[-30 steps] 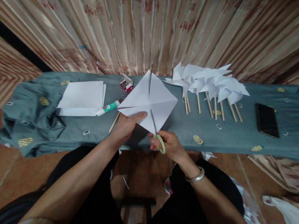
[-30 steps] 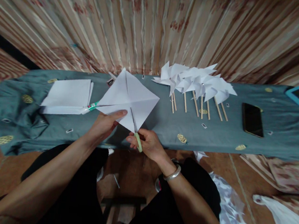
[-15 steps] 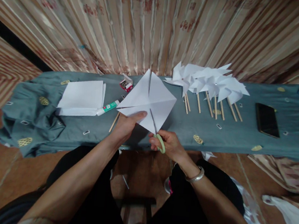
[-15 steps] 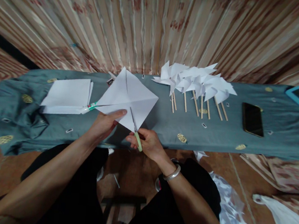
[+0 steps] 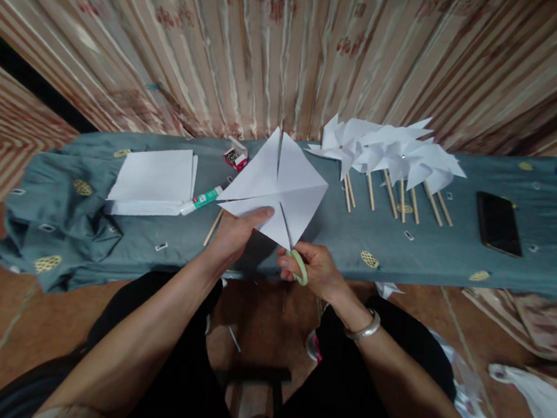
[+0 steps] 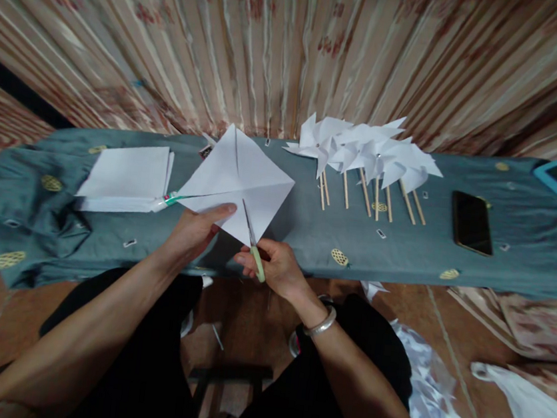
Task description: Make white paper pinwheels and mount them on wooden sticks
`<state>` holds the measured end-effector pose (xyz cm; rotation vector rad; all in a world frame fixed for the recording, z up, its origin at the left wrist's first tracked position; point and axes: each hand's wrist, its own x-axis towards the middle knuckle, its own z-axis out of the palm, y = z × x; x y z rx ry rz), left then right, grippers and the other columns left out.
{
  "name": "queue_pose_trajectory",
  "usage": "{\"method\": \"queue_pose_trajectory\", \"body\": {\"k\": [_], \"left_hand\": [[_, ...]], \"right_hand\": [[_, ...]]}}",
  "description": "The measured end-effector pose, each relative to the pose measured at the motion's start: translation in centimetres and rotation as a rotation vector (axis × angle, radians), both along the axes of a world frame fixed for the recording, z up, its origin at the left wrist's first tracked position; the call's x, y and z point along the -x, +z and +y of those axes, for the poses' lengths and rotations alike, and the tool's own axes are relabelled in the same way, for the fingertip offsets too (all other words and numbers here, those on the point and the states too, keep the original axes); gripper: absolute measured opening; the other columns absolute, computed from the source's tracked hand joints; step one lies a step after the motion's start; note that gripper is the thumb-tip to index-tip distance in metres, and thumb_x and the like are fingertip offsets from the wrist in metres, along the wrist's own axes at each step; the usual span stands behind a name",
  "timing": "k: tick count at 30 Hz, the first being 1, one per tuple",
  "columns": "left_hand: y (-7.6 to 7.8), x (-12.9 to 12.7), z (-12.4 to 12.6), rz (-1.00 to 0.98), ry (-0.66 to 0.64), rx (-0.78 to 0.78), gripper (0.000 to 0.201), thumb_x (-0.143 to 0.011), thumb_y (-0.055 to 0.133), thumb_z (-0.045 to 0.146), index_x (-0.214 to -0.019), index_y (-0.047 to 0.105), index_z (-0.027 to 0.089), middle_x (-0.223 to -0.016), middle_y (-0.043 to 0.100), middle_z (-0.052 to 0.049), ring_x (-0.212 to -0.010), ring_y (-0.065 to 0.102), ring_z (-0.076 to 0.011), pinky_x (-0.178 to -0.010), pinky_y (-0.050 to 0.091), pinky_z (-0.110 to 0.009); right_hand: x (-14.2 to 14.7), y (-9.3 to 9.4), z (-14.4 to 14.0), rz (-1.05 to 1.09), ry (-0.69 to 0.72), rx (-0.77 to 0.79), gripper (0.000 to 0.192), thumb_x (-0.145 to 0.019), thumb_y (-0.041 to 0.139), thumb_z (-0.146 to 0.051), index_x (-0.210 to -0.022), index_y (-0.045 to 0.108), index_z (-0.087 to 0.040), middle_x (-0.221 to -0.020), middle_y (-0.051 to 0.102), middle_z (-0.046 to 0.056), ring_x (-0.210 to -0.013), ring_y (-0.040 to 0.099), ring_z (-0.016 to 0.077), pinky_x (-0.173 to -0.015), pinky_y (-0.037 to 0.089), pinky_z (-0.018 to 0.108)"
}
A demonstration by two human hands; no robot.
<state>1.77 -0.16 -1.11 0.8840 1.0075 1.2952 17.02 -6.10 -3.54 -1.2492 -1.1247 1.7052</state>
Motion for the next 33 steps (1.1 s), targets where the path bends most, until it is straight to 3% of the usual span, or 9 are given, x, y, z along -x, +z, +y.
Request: {"method": "queue_pose_trajectory", "body": {"k": [7,14,16,21,24,28,33], "left_hand": [[0.1,0.7,0.9,-0.041,0.035,0.006,0.053,-0.059,0.079,0.020,-0.110,0.065,0.018,-0.099,0.075,-0.007,-0.101,0.069,-0.0279,-0.093,0.053,-0.043],[0.6,2.2,2.0,-0.061,0.086,-0.001,0.056,-0.057,0.080,0.021,-0.111,0.066,0.022,-0.097,0.075,-0.005,-0.104,0.068,-0.0278,-0.095,0.053,-0.044],[0.6,2.3,1.9,-0.043,0.080,0.018,0.056,-0.055,0.080,0.022,-0.110,0.067,0.021,-0.095,0.076,-0.006,-0.107,0.067,-0.0292,-0.096,0.052,-0.046],[0.2,2.1,1.1,0.017,-0.028,0.074,0.049,-0.052,0.082,0.025,-0.100,0.070,0.019,-0.091,0.076,-0.008,-0.108,0.066,-0.0312,-0.097,0.050,-0.046],[-0.3,1.7,0.4,0.053,-0.098,0.137,0.048,-0.049,0.084,0.023,-0.095,0.071,0.018,-0.094,0.076,-0.009,-0.103,0.068,-0.0316,-0.095,0.050,-0.048],[-1.0,1.3,-0.4,0.086,-0.169,0.206,0.047,-0.044,0.085,0.020,-0.089,0.071,0.017,-0.092,0.076,-0.007,-0.088,0.070,-0.0279,-0.094,0.051,-0.048],[-1.6,1.1,-0.7,0.117,-0.251,0.226,0.040,-0.043,0.086,0.024,-0.080,0.072,0.017,-0.084,0.076,-0.008,-0.082,0.070,-0.0300,-0.084,0.054,-0.046]], "right_hand": [[-0.9,0.2,-0.2,-0.009,0.129,0.022,0.051,-0.063,0.080,-0.059,-0.088,0.066,-0.016,-0.063,0.068,-0.001,-0.055,0.059,0.0098,-0.052,0.045,0.021],[-4.8,1.8,0.1,-0.101,0.229,0.030,0.053,-0.065,0.079,-0.061,-0.089,0.068,-0.016,-0.067,0.068,0.001,-0.060,0.060,0.0116,-0.057,0.048,0.024],[-6.2,1.9,0.4,-0.122,0.178,0.000,0.054,-0.066,0.076,-0.064,-0.088,0.069,-0.015,-0.067,0.069,0.003,-0.057,0.058,0.0119,-0.054,0.046,0.025],[-8.0,0.9,1.9,-0.156,-0.284,-0.143,0.057,-0.061,0.080,-0.063,-0.094,0.069,-0.018,-0.076,0.073,0.004,-0.061,0.061,0.0131,-0.056,0.046,0.025],[-8.1,0.4,2.8,-0.187,-0.439,-0.246,0.053,-0.061,0.082,-0.057,-0.096,0.069,-0.020,-0.077,0.073,0.001,-0.066,0.062,0.0141,-0.063,0.048,0.027],[-7.8,0.6,3.3,-0.209,-0.474,-0.331,0.050,-0.057,0.086,-0.048,-0.094,0.068,-0.021,-0.079,0.073,-0.001,-0.072,0.063,0.0144,-0.068,0.050,0.027],[-7.1,0.7,3.2,-0.108,-0.308,-0.219,0.056,-0.048,0.091,-0.042,-0.093,0.066,-0.020,-0.071,0.068,-0.004,-0.064,0.062,0.0139,-0.059,0.049,0.026]]}}
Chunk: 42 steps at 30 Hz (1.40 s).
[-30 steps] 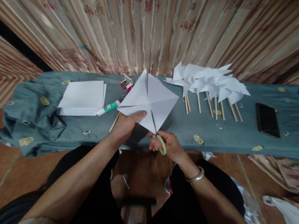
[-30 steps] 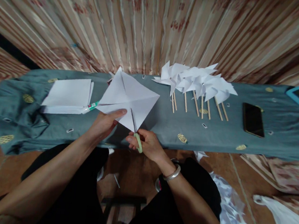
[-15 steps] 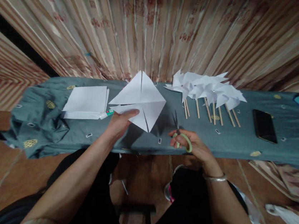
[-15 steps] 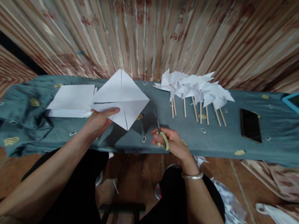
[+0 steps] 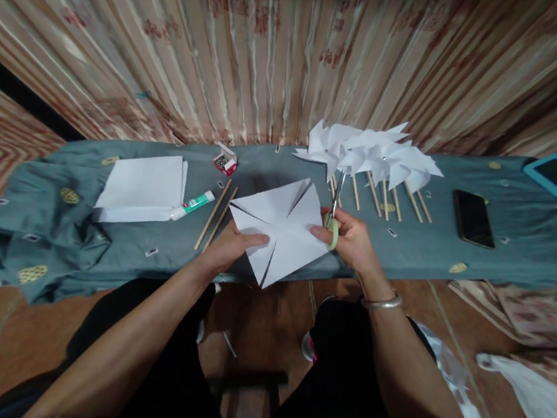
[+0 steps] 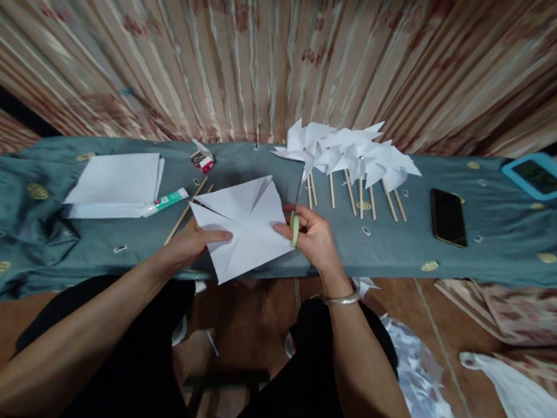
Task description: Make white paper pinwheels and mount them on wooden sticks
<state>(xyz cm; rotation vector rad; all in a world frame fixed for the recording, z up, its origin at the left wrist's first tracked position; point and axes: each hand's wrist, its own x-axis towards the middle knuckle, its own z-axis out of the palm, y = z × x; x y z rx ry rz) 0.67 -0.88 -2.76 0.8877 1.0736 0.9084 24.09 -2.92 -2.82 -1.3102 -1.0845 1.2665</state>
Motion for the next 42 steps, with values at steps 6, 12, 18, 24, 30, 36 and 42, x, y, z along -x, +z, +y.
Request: {"method": "queue_pose_trajectory", "body": {"k": [6,12,18,24,30,36,42], "left_hand": [[0.2,-0.2,0.0,-0.053,-0.013,0.019,0.043,-0.047,0.088,0.036,-0.081,0.072,0.016,-0.084,0.076,-0.009,-0.088,0.070,-0.0327,-0.086,0.053,-0.045],[0.8,-0.3,0.1,-0.321,-0.090,0.086,0.064,-0.061,0.072,0.072,-0.102,0.071,0.022,-0.118,0.070,-0.012,-0.116,0.062,-0.0335,-0.091,0.053,-0.045],[0.2,-1.9,-0.7,-0.219,-0.093,-0.027,0.050,-0.058,0.085,0.050,-0.093,0.071,0.018,-0.109,0.072,-0.011,-0.113,0.063,-0.0318,-0.096,0.050,-0.045],[-0.3,-3.4,-0.9,-0.163,0.129,-0.070,0.048,-0.055,0.086,0.036,-0.096,0.069,0.016,-0.109,0.073,-0.011,-0.109,0.066,-0.0307,-0.097,0.050,-0.046],[-1.0,-2.8,0.1,-0.079,0.287,-0.136,0.053,-0.056,0.083,0.026,-0.106,0.068,0.017,-0.107,0.074,-0.008,-0.106,0.066,-0.0279,-0.101,0.048,-0.045],[-0.9,-1.8,0.8,-0.024,0.317,-0.250,0.042,-0.056,0.085,0.027,-0.093,0.070,0.015,-0.093,0.074,-0.006,-0.087,0.068,-0.0225,-0.088,0.052,-0.038],[-0.1,-0.2,2.0,-0.007,0.364,-0.285,0.043,-0.055,0.085,0.029,-0.093,0.071,0.015,-0.087,0.075,-0.006,-0.084,0.069,-0.0245,-0.084,0.054,-0.038]], "right_hand": [[1.0,-0.1,-0.1,0.056,0.068,0.066,0.051,-0.044,0.091,-0.045,-0.080,0.065,-0.020,-0.063,0.066,-0.004,-0.057,0.059,0.0134,-0.054,0.049,0.026],[2.2,-1.0,0.7,0.072,-0.172,0.010,0.054,-0.048,0.087,-0.053,-0.086,0.065,-0.021,-0.069,0.071,-0.001,-0.065,0.064,0.0174,-0.062,0.052,0.031],[4.2,-1.4,1.0,0.068,-0.241,-0.051,0.054,-0.055,0.082,-0.052,-0.095,0.063,-0.020,-0.085,0.076,0.004,-0.077,0.069,0.0212,-0.070,0.054,0.033],[6.0,-0.7,0.7,-0.072,-0.175,-0.073,0.049,-0.065,0.076,-0.049,-0.101,0.064,-0.018,-0.095,0.076,0.007,-0.085,0.070,0.0230,-0.074,0.054,0.033],[6.6,-1.3,1.0,-0.048,-0.140,-0.060,0.044,-0.065,0.075,-0.050,-0.096,0.065,-0.020,-0.088,0.074,0.005,-0.081,0.068,0.0220,-0.071,0.052,0.033],[7.0,-1.2,0.3,-0.031,-0.057,-0.058,0.041,-0.062,0.080,-0.050,-0.084,0.064,-0.020,-0.074,0.068,0.000,-0.066,0.059,0.0151,-0.062,0.047,0.027],[7.1,-0.4,-1.3,0.013,0.053,-0.008,0.046,-0.066,0.077,-0.058,-0.091,0.064,-0.022,-0.072,0.068,-0.001,-0.064,0.059,0.0139,-0.060,0.048,0.026]]}}
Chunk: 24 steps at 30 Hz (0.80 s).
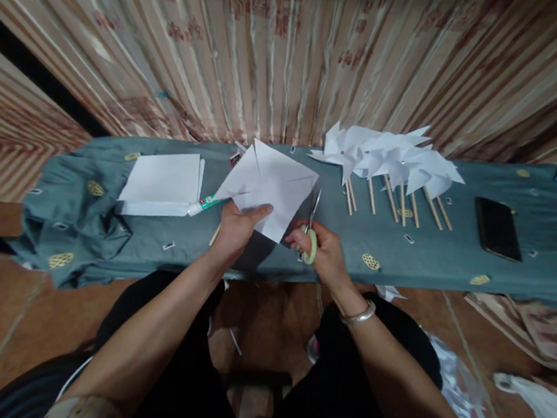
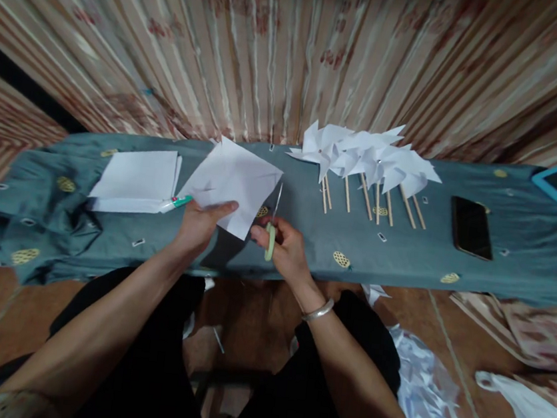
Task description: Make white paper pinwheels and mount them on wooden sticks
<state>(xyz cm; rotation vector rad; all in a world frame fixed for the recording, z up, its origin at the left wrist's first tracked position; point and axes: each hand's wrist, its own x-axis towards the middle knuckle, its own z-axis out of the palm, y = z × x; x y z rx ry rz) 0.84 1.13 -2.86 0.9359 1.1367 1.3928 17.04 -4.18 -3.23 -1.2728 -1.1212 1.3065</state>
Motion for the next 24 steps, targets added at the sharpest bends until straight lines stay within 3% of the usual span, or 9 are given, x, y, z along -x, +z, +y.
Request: {"method": "queue_pose_trajectory", "body": {"k": [5,11,18,24], "left_hand": [[0.6,1.1,1.2,-0.041,0.095,-0.048,0.052,-0.053,0.086,0.026,-0.101,0.070,0.016,-0.086,0.074,-0.005,-0.088,0.069,-0.0251,-0.086,0.054,-0.037],[0.2,1.1,1.6,-0.065,0.062,-0.136,0.046,-0.055,0.084,0.027,-0.097,0.069,0.016,-0.085,0.073,-0.005,-0.085,0.069,-0.0236,-0.085,0.055,-0.038],[-0.1,0.5,1.3,0.015,0.062,-0.088,0.033,-0.055,0.085,0.027,-0.082,0.069,0.015,-0.085,0.073,-0.007,-0.083,0.068,-0.0250,-0.086,0.055,-0.043],[0.0,0.2,1.1,0.017,0.064,-0.073,0.035,-0.054,0.084,0.026,-0.083,0.069,0.016,-0.086,0.073,-0.007,-0.082,0.068,-0.0245,-0.085,0.055,-0.041]], "right_hand": [[0.1,-0.5,-1.8,0.029,0.207,0.099,0.051,-0.068,0.074,-0.061,-0.096,0.064,-0.019,-0.076,0.070,0.002,-0.065,0.061,0.0136,-0.062,0.048,0.026],[0.5,-0.8,-3.1,-0.036,0.491,0.188,0.055,-0.070,0.071,-0.066,-0.094,0.066,-0.016,-0.075,0.068,0.004,-0.064,0.059,0.0125,-0.061,0.046,0.026],[0.6,-0.7,-2.4,0.011,0.444,0.215,0.054,-0.069,0.073,-0.065,-0.090,0.064,-0.016,-0.073,0.068,0.003,-0.062,0.059,0.0116,-0.061,0.048,0.025],[0.3,-1.0,-2.4,-0.006,0.458,0.152,0.049,-0.075,0.069,-0.063,-0.089,0.066,-0.016,-0.072,0.068,0.003,-0.061,0.059,0.0105,-0.059,0.046,0.024]]}}
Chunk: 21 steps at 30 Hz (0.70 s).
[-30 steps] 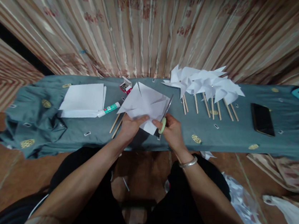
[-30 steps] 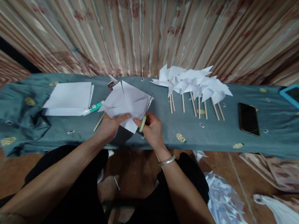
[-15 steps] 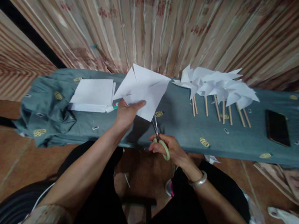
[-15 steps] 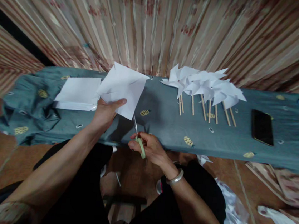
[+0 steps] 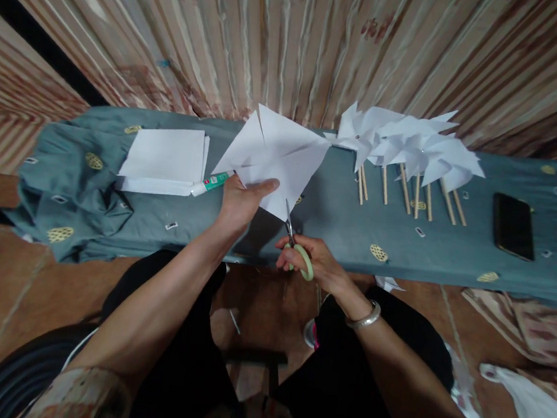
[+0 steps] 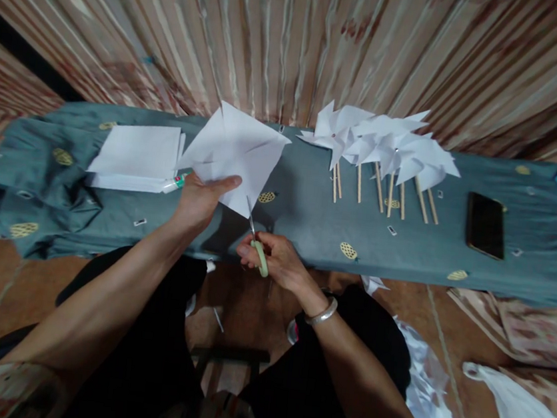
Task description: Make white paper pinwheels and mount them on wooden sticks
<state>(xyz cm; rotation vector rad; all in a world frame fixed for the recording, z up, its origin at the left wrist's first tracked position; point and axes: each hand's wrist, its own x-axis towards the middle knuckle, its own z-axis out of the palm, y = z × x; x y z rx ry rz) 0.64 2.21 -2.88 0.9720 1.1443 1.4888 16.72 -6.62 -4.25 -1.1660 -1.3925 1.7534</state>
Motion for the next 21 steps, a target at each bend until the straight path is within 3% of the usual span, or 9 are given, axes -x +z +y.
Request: {"method": "queue_pose_trajectory", "body": {"k": [7,14,21], "left_hand": [[0.28,-0.22,-0.38,0.007,-0.033,0.001,0.031,-0.057,0.082,0.026,-0.081,0.068,0.015,-0.083,0.072,-0.005,-0.085,0.068,-0.0240,-0.088,0.054,-0.041],[-0.04,-0.28,-0.32,-0.002,-0.027,-0.005,0.050,-0.056,0.083,0.025,-0.101,0.067,0.014,-0.090,0.074,-0.007,-0.086,0.069,-0.0243,-0.088,0.054,-0.041],[-0.24,-0.26,-0.29,0.007,-0.026,0.000,0.040,-0.056,0.082,0.027,-0.091,0.069,0.014,-0.088,0.074,-0.007,-0.084,0.069,-0.0240,-0.087,0.055,-0.041]], "right_hand": [[0.15,0.04,0.06,-0.002,-0.008,0.009,0.051,-0.074,0.069,-0.064,-0.089,0.066,-0.016,-0.070,0.067,0.002,-0.060,0.057,0.0103,-0.056,0.044,0.023],[0.23,-0.30,0.15,0.006,-0.009,0.018,0.050,-0.074,0.069,-0.064,-0.088,0.067,-0.016,-0.070,0.067,0.002,-0.060,0.058,0.0102,-0.056,0.045,0.024],[0.42,-0.23,0.10,0.009,-0.041,0.009,0.051,-0.072,0.071,-0.065,-0.087,0.067,-0.017,-0.070,0.068,0.002,-0.060,0.059,0.0101,-0.056,0.046,0.023]]}}
